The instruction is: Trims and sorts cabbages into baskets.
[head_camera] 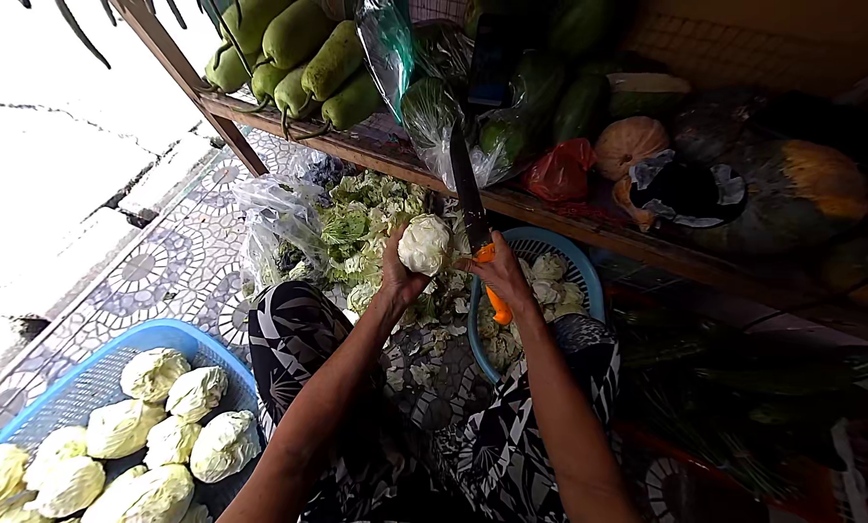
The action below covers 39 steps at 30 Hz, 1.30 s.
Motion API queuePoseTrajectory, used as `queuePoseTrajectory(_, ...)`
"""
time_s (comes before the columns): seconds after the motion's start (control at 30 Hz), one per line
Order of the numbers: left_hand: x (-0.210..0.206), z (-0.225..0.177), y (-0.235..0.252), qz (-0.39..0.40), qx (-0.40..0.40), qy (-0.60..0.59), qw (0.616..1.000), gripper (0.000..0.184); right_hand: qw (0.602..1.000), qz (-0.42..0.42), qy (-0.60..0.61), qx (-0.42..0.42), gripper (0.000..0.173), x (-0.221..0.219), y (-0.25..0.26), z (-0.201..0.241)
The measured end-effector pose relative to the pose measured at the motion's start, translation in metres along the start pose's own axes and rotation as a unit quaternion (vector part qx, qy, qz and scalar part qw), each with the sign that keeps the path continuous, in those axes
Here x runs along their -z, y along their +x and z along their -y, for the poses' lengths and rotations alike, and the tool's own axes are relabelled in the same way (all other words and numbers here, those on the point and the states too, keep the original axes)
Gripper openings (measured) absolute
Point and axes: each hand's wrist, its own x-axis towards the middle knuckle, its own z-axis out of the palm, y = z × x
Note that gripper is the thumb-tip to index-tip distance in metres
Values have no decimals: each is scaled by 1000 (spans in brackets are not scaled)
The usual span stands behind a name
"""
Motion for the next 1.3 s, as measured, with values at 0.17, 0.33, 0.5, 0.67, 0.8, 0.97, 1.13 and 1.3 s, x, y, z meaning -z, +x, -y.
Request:
queuePoseTrajectory(0.17,-6,-5,-4,1,81,92,993,85,999,-10,-31,28,76,-9,-1,3)
queuePoseTrajectory(0.33,-3,-1,-3,47,66,-5,997,76,999,21,-18,46,72,-11,-2,4)
queuePoseTrajectory(0.5,-6,4,-3,-19,25,68,997,64,992,-51,-102,46,82,-15,-15,19)
queuePoseTrajectory(0.67,-8,12,-5,-50,8,159,986,60,976,-116,-179,43,93,-24,-16,18)
queuePoseTrajectory(0.8,-9,14,-6,-48,6,179,983,62,969,-148,-191,49,96,-30,-14,14)
queuePoseTrajectory(0.97,-6,17,-6,-48,7,193,980,65,965,-157,-201,63,94,-37,-10,7)
queuePoseTrajectory(1.13,-3,17,-6,-58,4,196,979,63,976,-131,-170,40,86,-43,-7,6)
queuePoseTrajectory(1.3,-2,18,-7,-63,-3,193,979,63,985,-96,-145,16,81,-47,-4,4)
